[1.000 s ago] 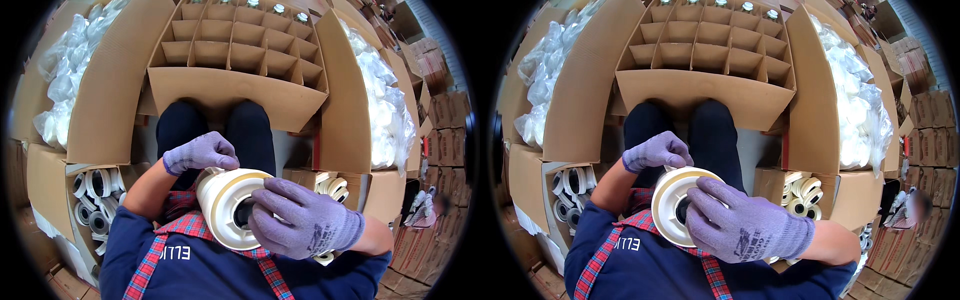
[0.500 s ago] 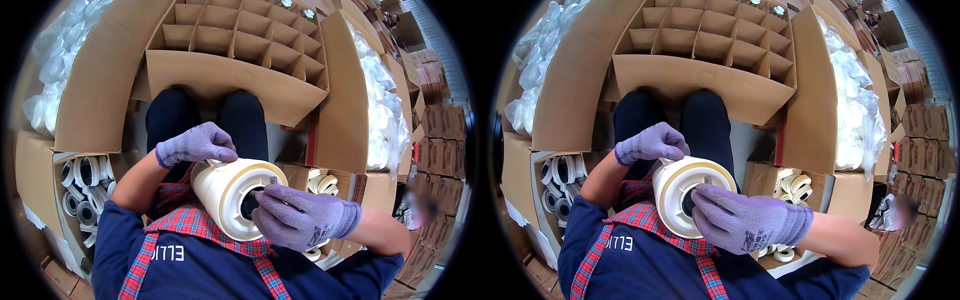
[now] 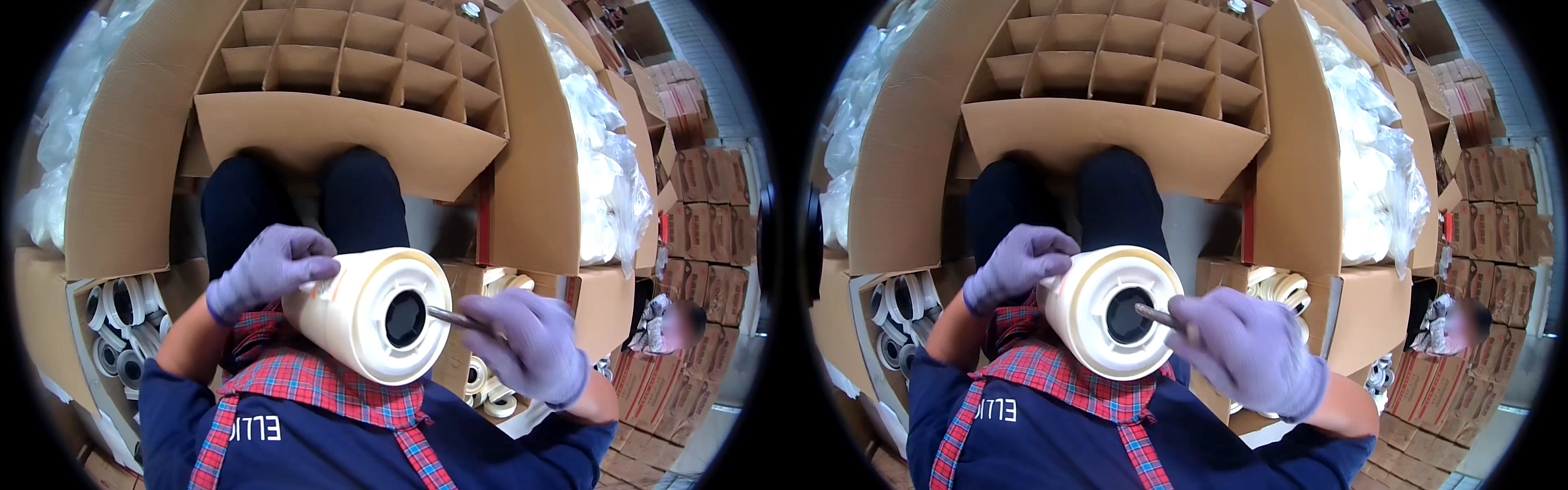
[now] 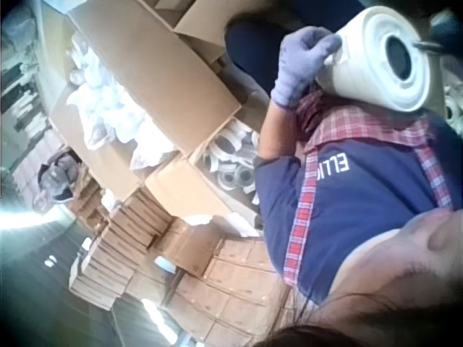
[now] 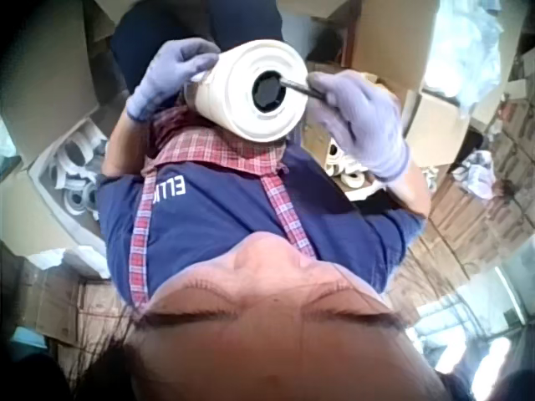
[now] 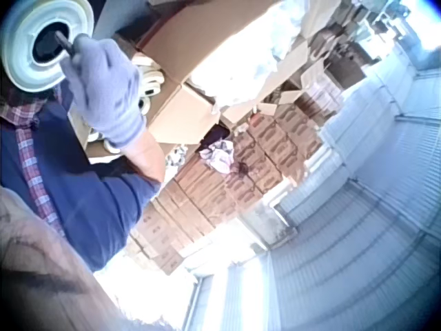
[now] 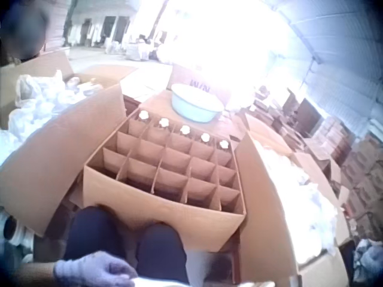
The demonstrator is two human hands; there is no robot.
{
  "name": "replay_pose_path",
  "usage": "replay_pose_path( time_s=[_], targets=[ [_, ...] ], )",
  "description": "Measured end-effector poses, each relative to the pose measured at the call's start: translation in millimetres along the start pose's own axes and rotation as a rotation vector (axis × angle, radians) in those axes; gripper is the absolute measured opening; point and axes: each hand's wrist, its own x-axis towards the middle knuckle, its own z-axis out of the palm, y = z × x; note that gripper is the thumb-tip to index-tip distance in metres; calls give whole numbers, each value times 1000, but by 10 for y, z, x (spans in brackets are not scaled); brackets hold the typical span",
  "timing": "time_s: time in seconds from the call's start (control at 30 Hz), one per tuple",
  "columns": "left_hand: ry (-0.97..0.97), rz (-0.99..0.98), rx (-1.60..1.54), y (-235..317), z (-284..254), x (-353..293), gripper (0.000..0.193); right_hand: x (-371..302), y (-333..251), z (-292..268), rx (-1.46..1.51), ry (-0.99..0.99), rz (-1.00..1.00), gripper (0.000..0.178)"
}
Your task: The person assembles white plastic containers by inserting a black rubber seal into the lid, screwing the lid onto the container body, and placing the finished unit into a plastic bag. The person repeats this process for multiple containers in a warehouse setting.
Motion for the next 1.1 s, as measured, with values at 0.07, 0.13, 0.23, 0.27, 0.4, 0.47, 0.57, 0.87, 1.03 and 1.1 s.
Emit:
replay_pose_path(
  time_s=[0.07,0.13,0.23,0.27,0.4,0.47,0.57,0.87,1.03,1.1],
  targets=[
    [-99,-13,42,88,-121,167,32,125,89,28,-401,230,-639,28],
    [-248,22,12,81,-137,268,32,210,25,173,-488,98,-793,35],
    [-294,17,36,60,-161,341,31,187,134,344,-372,44,-802,34],
    [-305,10,18,52,-152,350,31,178,146,347,-310,14,-766,33],
    [-240,-18,78,112,-117,291,34,287,228,424,-453,122,-938,36],
    [-125,-55,82,68,-59,105,36,282,214,394,-459,112,-769,36],
    [131,440,498,-94,115,-297,39,225,333,543,-242,117,-309,24],
    [264,243,169,-140,341,-527,71,411,402,661,177,278,67,10],
    [450,62,4,-164,140,-428,77,788,1064,155,445,644,209,19],
    [485,51,-39,-142,135,-452,85,1156,1664,-132,256,922,251,25]
  ],
)
